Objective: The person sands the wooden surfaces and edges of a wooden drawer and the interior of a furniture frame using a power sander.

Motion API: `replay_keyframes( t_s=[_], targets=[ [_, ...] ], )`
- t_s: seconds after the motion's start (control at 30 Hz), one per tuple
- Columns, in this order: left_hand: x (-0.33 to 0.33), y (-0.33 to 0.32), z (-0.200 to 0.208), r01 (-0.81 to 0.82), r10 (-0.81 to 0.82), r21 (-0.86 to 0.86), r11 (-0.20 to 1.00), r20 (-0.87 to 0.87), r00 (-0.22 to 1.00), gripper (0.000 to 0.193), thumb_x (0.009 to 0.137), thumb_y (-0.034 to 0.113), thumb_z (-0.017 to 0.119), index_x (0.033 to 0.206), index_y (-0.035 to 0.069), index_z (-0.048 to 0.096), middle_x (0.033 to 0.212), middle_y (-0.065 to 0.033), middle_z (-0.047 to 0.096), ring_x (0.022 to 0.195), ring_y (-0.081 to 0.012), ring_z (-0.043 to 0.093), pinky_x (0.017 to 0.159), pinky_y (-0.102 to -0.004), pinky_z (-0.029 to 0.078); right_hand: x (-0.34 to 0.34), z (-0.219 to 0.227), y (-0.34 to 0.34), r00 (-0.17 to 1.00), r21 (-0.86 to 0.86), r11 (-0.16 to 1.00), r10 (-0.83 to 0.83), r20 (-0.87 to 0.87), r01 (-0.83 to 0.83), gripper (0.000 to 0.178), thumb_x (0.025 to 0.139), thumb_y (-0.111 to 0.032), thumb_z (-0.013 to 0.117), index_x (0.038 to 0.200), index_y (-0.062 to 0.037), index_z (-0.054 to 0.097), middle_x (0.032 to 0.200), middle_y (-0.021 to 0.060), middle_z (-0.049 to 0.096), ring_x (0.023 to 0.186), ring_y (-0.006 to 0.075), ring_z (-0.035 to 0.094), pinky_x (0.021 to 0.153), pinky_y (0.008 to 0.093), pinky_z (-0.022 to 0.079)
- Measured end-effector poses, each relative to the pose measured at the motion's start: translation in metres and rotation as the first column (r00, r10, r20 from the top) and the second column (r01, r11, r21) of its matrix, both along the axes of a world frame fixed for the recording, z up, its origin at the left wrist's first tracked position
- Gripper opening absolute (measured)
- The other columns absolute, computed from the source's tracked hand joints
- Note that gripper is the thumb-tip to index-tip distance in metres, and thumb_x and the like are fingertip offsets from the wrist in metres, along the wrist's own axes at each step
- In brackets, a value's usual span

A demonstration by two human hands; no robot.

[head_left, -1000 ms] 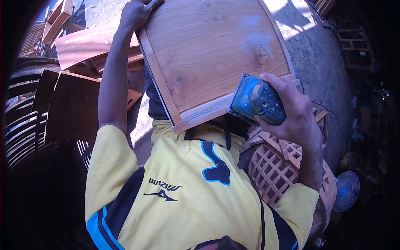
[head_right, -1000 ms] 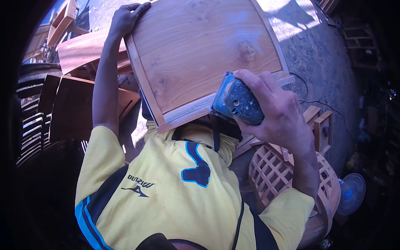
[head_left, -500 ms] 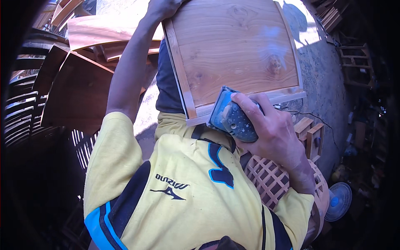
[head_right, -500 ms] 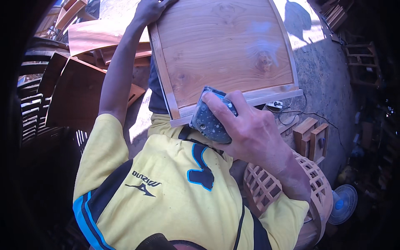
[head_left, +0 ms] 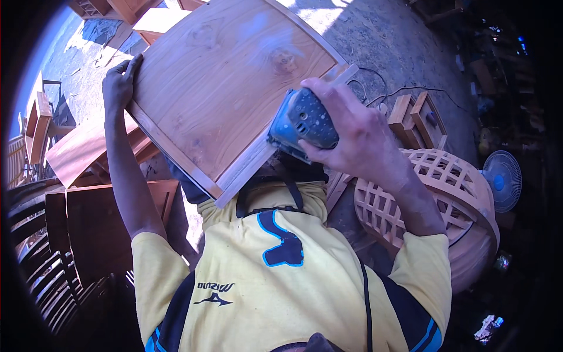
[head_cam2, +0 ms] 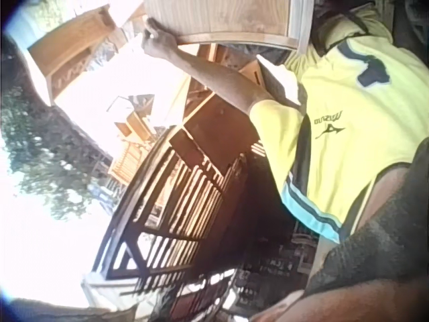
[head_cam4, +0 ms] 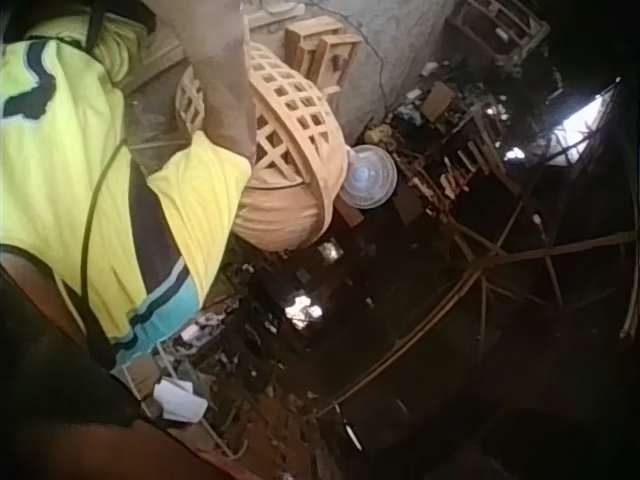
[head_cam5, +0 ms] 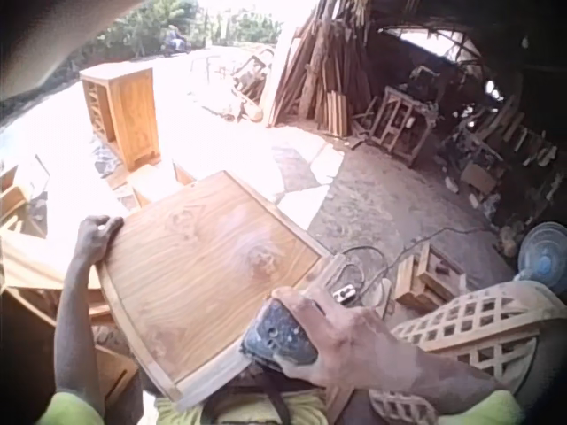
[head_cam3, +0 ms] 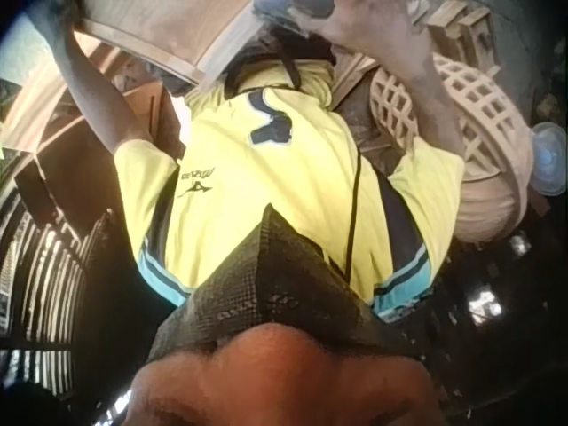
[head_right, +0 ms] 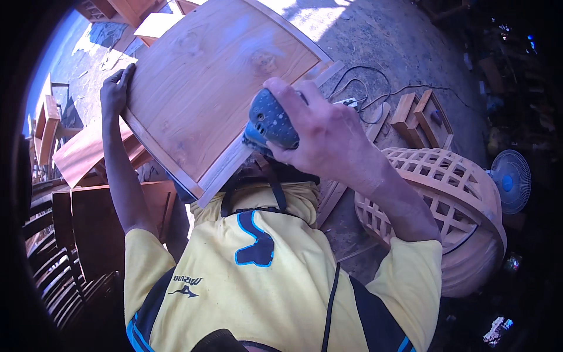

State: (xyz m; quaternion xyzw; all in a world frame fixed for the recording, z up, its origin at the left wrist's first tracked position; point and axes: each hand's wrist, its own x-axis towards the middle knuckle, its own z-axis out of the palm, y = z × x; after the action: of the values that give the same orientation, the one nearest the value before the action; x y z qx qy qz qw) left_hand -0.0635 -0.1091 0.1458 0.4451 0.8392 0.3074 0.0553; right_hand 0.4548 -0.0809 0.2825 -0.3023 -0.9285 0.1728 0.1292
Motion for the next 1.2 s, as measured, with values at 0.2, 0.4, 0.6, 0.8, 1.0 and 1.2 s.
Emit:
replay_keyframes(
  t_s=[0.2,0.4,0.6,0.8,1.0,1.2],
  targets=[
    [-0.001,0.023,-0.001,0.004,-0.002,-0.122,0.992,0.018,1.0,0.057,0.098,0.066,0.066,0.109,0.013,0.085,0.091,-0.0157,0.08,0.084,-0.0307,0.076,0.084,-0.0417,0.056,0.065,-0.018,0.107,0.933,0.07,0.932,-0.35,-0.088,0.356,0.078,0.08,-0.033,0.087,0.144,-0.0113,0.048,0.114,0.0227,0.07,0.093,0.0416,0.076,0.087,0.051,0.062],
    [-0.01,0.009,-0.009,0.009,-0.007,-0.023,1.0,0.05,0.999,0.05,0.102,0.05,0.072,0.118,0.004,0.081,0.097,-0.0188,0.081,0.085,-0.0244,0.074,0.085,-0.0373,0.055,-0.001,0.005,0.016,0.999,-0.047,0.998,0.038,0.023,-0.037,0.08,0.082,-0.032,0.087,0.149,-0.0101,0.049,0.111,0.0215,0.062,0.085,0.0438,0.075,0.077,0.0497,0.065],
    [-0.005,0.002,-0.004,0.081,-0.085,0.05,0.995,0.092,0.992,0.045,0.104,0.044,0.071,0.118,0.002,0.081,0.097,-0.0192,0.081,0.083,-0.0217,0.072,0.083,-0.0371,0.054,0.022,-0.002,0.052,0.99,0.071,0.99,-0.13,0.061,0.125,0.083,0.079,-0.034,0.087,0.149,-0.0107,0.049,0.111,0.0227,0.067,0.091,0.0435,0.076,0.083,0.0491,0.064],
    [0.002,0.015,0.005,0.056,-0.057,-0.102,0.993,-0.005,0.998,0.051,0.105,0.05,0.065,0.115,0.003,0.081,0.097,-0.0218,0.08,0.086,-0.0314,0.075,0.085,-0.0428,0.055,0.064,-0.015,0.148,0.909,0.113,0.905,-0.416,0.03,0.41,0.078,0.083,-0.041,0.083,0.147,-0.0101,0.05,0.114,0.0259,0.074,0.106,0.0427,0.075,0.095,0.05,0.059],
    [0.05,0.046,0.011,0.217,-0.255,-0.217,0.952,-0.161,0.953,0.07,0.107,0.065,0.046,0.15,0.011,0.058,0.142,-0.0233,0.067,0.129,-0.0402,0.066,0.111,-0.0471,0.049,0.038,-0.015,0.094,0.977,0.124,0.976,-0.16,-0.144,0.178,0.071,0.083,-0.031,0.086,0.142,-0.0107,0.052,0.112,0.022,0.073,0.101,0.0427,0.076,0.091,0.0499,0.061],
    [0.025,0.077,-0.002,0.242,-0.291,-0.319,0.916,-0.115,0.95,0.084,0.105,0.074,0.042,0.153,0.007,0.056,0.143,-0.0228,0.067,0.129,-0.0398,0.066,0.113,-0.0471,0.047,0.034,-0.027,0.061,0.911,-0.068,0.956,-0.291,-0.291,0.284,0.076,0.081,-0.016,0.088,0.147,-0.0083,0.05,0.122,0.0209,0.07,0.106,0.0355,0.075,0.093,0.0442,0.061]
  ],
)
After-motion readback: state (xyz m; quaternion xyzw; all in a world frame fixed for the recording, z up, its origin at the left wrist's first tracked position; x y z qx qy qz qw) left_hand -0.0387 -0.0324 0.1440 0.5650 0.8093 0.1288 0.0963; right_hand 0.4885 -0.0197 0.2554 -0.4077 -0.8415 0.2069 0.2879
